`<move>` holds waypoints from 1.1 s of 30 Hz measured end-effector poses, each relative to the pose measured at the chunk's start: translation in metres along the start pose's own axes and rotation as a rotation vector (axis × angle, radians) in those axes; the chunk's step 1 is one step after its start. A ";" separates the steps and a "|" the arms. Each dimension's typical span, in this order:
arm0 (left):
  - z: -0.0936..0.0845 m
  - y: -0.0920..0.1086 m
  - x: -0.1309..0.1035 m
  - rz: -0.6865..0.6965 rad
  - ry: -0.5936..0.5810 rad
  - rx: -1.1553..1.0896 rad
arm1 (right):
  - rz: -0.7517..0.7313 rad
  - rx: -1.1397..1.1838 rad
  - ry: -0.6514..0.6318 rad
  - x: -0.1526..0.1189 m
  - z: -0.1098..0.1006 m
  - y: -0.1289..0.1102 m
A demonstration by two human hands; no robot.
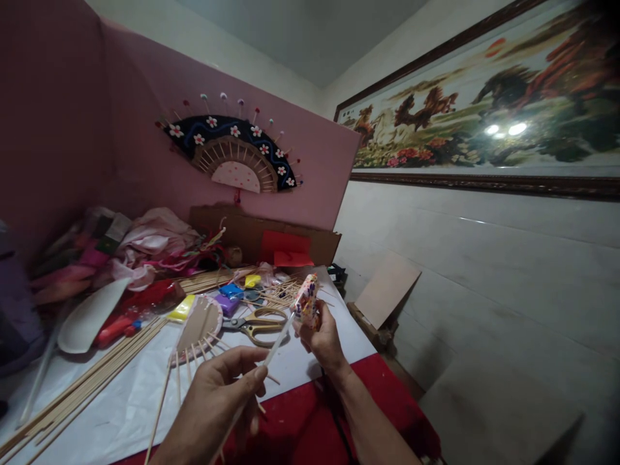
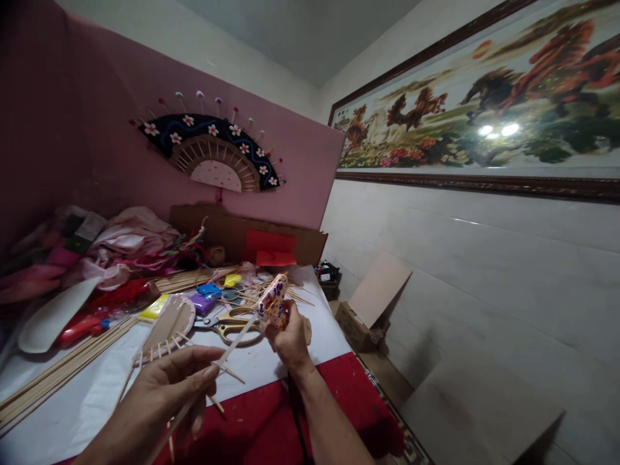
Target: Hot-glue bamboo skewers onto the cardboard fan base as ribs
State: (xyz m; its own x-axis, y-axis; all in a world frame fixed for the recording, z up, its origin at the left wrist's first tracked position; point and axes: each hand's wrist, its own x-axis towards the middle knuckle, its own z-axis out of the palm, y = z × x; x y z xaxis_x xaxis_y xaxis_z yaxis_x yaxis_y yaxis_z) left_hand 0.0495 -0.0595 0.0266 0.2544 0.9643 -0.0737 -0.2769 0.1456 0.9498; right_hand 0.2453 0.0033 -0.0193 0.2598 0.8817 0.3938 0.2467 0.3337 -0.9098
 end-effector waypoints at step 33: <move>-0.014 -0.015 0.013 0.147 0.124 0.188 | 0.005 -0.149 -0.013 -0.005 0.006 -0.029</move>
State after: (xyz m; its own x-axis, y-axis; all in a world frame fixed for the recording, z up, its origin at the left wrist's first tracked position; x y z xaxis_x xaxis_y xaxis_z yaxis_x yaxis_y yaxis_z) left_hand 0.0443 -0.0464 0.0073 0.1057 0.9935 0.0432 -0.1223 -0.0301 0.9920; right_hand 0.2316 -0.0091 0.0041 0.2492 0.8880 0.3865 0.3811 0.2770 -0.8821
